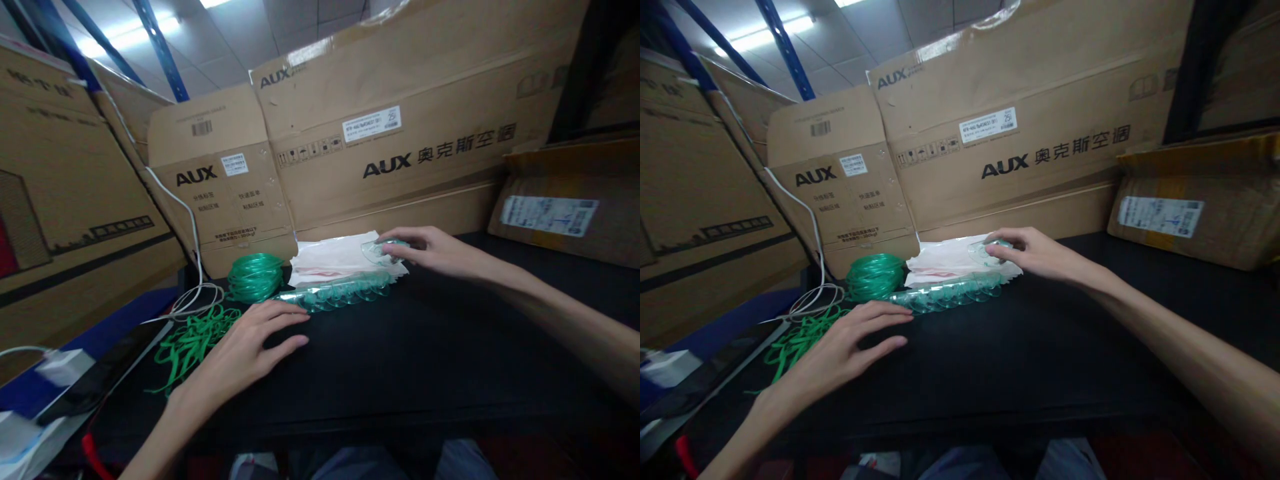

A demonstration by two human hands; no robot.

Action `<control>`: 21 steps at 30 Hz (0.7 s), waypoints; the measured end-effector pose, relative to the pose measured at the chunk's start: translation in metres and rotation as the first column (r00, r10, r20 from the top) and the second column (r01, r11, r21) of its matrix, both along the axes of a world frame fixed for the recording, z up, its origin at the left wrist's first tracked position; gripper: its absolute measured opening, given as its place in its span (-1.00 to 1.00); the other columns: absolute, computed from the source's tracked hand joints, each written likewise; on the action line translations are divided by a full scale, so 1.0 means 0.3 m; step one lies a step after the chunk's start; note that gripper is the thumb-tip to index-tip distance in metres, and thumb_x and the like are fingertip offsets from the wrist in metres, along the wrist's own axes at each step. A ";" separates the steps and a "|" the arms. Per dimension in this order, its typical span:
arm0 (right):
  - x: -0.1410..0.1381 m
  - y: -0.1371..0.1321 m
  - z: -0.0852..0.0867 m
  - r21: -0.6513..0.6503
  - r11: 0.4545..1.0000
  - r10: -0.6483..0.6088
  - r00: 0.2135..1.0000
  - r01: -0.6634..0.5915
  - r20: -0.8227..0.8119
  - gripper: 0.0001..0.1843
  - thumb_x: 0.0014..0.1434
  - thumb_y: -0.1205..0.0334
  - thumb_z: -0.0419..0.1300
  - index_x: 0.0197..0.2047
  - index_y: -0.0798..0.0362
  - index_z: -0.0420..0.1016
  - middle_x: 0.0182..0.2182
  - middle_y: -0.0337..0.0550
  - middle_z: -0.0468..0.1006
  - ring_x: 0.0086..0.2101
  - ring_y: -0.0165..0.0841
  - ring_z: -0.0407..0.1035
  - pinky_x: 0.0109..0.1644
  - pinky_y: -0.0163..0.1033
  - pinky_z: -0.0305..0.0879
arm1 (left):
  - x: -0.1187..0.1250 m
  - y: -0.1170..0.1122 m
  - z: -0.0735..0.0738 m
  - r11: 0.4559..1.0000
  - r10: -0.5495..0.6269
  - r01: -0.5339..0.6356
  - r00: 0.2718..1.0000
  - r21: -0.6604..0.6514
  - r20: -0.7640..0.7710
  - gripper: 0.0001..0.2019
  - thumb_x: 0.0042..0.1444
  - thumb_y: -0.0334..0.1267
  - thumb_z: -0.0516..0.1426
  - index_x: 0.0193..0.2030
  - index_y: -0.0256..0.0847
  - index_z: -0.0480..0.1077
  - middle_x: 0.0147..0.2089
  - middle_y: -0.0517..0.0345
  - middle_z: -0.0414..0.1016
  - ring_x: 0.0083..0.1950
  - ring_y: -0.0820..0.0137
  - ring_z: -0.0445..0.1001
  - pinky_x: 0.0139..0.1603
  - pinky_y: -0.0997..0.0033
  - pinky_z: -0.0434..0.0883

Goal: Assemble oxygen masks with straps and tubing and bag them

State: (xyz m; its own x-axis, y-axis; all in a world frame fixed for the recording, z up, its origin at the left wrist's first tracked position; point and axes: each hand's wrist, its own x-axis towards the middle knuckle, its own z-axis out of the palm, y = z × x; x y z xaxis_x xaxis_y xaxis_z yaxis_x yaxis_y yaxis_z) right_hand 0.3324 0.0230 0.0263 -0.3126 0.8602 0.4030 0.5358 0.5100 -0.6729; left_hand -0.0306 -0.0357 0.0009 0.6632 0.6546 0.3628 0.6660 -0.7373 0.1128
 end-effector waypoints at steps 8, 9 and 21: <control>0.036 0.042 -0.081 -0.071 0.997 0.005 1.000 -0.004 0.006 -0.41 0.24 -0.20 0.19 0.09 0.10 0.59 -0.11 -0.01 0.65 -0.19 -0.19 0.48 -0.13 -0.13 0.36 | 0.418 0.215 0.006 0.989 -0.117 0.103 0.983 0.104 0.141 -0.70 0.38 -0.15 0.12 0.13 -0.21 0.49 0.10 -0.04 0.57 0.13 0.15 0.51 0.22 0.08 0.41; 0.042 0.041 -0.083 -0.076 0.997 0.000 1.000 0.001 0.008 -0.40 0.25 -0.20 0.18 0.12 0.10 0.57 -0.13 -0.01 0.65 -0.22 -0.20 0.47 -0.15 -0.13 0.36 | 0.440 0.233 -0.007 0.991 -0.112 0.098 0.982 0.092 0.153 -0.71 0.38 -0.16 0.11 0.12 -0.23 0.49 0.08 -0.06 0.57 0.11 0.13 0.51 0.20 0.08 0.42; 0.080 0.012 -0.066 -0.164 0.983 0.095 0.992 -0.081 0.082 -0.45 0.21 -0.19 0.24 0.08 0.04 0.61 -0.11 -0.08 0.62 -0.12 -0.16 0.43 -0.01 -0.10 0.30 | 0.416 0.274 -0.072 0.972 -0.223 0.234 0.939 -0.013 0.261 -0.78 0.33 -0.14 0.18 0.05 -0.12 0.48 0.02 0.04 0.55 0.12 0.20 0.50 0.19 0.16 0.39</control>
State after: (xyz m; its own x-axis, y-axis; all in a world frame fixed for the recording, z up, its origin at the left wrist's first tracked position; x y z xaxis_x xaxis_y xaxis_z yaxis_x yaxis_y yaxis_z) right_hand 0.3563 0.0267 0.0065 -0.4185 0.8787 0.2296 0.5553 0.4476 -0.7009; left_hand 0.0940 0.0464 -0.0208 0.6853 0.5151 0.5148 0.4247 -0.8569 0.2921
